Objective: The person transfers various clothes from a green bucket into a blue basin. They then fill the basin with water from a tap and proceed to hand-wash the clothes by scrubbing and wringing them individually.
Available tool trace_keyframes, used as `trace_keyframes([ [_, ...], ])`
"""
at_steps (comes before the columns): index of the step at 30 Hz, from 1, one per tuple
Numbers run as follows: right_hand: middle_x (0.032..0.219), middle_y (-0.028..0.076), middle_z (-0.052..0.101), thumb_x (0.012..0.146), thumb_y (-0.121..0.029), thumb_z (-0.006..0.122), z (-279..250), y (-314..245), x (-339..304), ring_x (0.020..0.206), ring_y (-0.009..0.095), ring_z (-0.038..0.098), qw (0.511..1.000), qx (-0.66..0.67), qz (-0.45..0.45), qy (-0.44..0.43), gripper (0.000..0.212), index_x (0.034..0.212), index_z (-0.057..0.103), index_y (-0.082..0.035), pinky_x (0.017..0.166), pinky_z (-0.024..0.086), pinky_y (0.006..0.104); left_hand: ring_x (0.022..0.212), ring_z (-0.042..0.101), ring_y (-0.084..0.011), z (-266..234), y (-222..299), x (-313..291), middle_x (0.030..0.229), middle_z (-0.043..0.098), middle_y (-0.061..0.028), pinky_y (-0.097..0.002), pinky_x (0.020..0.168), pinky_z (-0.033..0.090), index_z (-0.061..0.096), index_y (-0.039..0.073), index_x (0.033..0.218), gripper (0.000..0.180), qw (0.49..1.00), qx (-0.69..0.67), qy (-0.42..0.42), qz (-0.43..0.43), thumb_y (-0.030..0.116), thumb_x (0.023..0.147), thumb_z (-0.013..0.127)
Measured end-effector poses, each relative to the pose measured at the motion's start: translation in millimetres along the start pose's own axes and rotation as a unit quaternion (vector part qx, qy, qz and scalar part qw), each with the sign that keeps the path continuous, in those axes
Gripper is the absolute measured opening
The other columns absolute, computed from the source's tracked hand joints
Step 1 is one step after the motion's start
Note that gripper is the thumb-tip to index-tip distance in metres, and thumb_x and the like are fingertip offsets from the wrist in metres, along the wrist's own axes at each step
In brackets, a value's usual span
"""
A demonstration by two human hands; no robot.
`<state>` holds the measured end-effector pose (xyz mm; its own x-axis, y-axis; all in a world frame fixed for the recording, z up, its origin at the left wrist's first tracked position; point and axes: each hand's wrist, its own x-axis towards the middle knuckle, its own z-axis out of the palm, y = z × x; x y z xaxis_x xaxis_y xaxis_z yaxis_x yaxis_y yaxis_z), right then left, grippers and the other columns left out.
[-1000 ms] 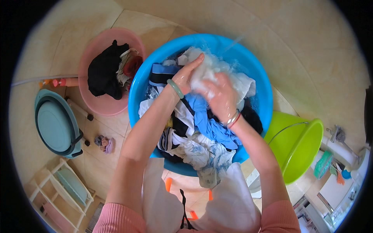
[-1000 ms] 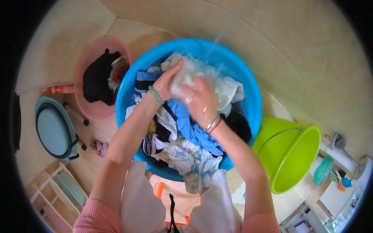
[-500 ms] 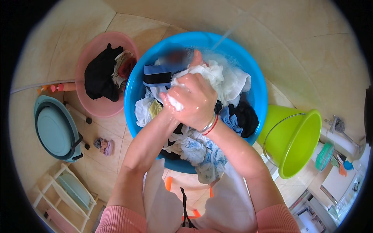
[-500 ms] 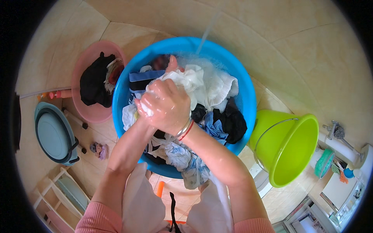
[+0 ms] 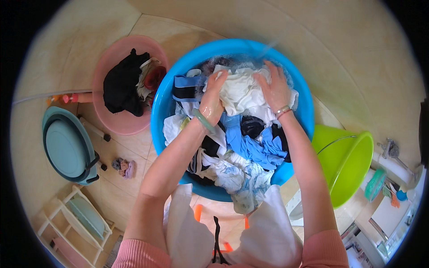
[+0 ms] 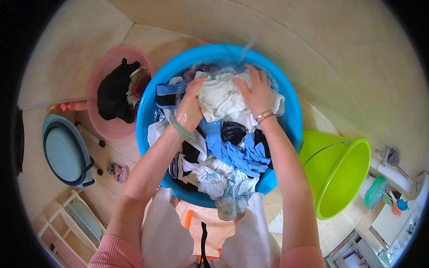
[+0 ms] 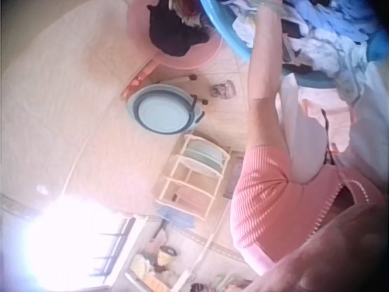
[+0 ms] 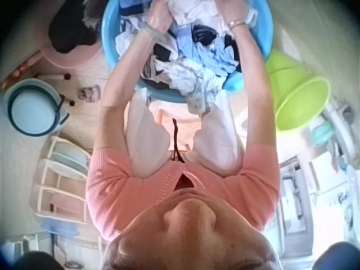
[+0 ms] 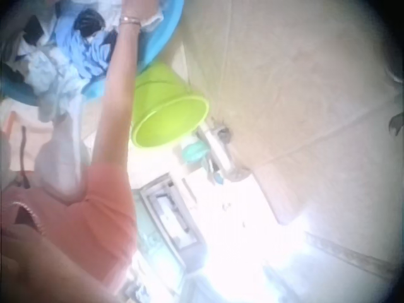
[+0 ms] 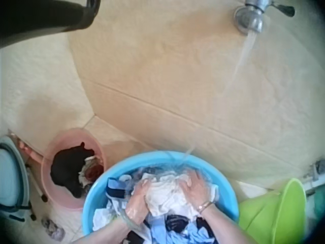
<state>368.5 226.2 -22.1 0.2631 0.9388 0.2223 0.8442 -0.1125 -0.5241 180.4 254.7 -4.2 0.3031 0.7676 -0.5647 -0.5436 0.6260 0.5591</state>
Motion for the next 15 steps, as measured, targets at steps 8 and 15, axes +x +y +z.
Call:
trace_keyframes([
  [8, 0.133, 0.014, 0.048, 0.088, -0.037, 0.059, 48.6, 19.3, -20.0, 0.116, 0.036, 0.052, 0.945, -0.236, -0.060, -0.219, 0.050, 0.133, 0.050, -0.016, 0.088, 0.047, 0.0501, 0.101, 0.063, -0.0246, -52.0, -50.7, 74.7, 0.116, 0.063, -0.0145, -0.0340, 0.087, 0.051, 0.051, 0.002, 0.128, 0.056, 0.938, 0.345, 0.043, 0.006, 0.011, 0.078, 0.073],
  [15, 0.122, 0.019, 0.057, 0.088, -0.025, 0.060, 59.1, 29.4, -19.2, 0.108, 0.036, 0.058, 0.966, -0.173, -0.001, -0.190, 0.039, 0.125, 0.057, -0.012, 0.089, 0.049, 0.0446, 0.101, 0.063, -0.0268, -26.4, -47.9, 76.5, 0.117, 0.064, -0.0139, -0.0353, 0.087, 0.051, 0.054, 0.001, 0.127, 0.056, 0.917, 0.385, 0.099, 0.023, 0.035, 0.084, 0.068],
])
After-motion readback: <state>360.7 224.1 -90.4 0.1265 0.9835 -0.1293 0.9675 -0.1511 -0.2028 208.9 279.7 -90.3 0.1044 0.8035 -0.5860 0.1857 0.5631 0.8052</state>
